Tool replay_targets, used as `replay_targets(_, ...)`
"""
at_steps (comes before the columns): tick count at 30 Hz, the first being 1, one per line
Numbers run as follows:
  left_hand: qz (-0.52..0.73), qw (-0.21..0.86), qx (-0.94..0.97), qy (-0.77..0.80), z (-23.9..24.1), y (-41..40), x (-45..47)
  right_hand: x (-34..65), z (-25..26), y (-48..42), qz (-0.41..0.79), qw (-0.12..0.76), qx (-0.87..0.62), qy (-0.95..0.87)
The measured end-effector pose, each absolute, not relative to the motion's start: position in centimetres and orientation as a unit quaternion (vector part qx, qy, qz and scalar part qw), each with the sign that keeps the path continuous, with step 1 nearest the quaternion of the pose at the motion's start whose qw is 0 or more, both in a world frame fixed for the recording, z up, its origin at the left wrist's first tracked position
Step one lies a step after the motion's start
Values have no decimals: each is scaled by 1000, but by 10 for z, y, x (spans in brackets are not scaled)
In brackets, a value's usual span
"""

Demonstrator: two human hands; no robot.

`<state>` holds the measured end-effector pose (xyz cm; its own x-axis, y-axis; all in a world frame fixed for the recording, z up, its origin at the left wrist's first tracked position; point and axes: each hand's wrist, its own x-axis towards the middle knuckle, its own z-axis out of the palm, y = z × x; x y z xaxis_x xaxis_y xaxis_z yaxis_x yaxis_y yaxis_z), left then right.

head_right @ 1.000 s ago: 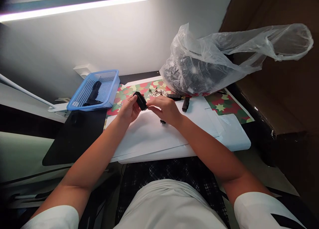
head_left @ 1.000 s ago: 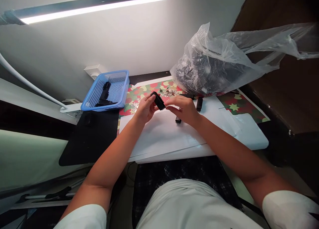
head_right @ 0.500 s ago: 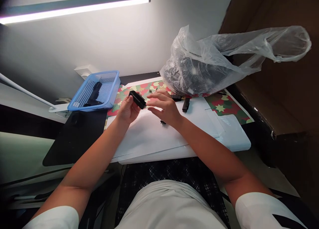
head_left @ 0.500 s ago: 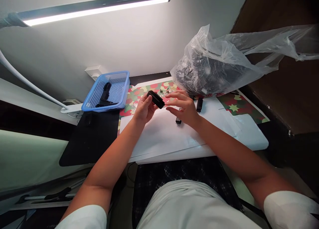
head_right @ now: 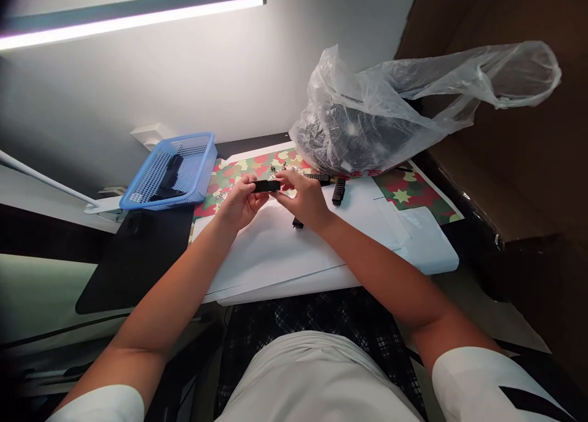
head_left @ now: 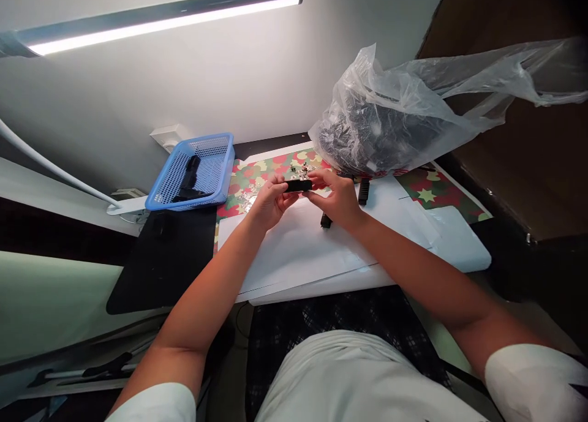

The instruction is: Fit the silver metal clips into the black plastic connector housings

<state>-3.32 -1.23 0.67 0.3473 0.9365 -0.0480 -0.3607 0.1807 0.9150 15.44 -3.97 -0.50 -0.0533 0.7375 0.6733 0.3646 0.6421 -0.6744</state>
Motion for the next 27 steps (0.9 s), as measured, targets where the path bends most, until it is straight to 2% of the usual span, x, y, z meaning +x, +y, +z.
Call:
replay_targets(11, 364, 668, 573, 305, 20, -23, -40, 161, -1, -39, 167, 559, -311, -750)
replay_targets(16, 379, 684, 545, 302, 16, -24, -36, 159, 0, -41, 161, 579, -323, -731)
replay_targets(20, 388, 676, 546, 306, 12, -24, -32, 161, 0, -38, 107, 587, -330, -731)
replay_targets(27, 405, 650, 565, 306, 11, -26, -29, 160, -3, -38, -18, 546, -388, -743)
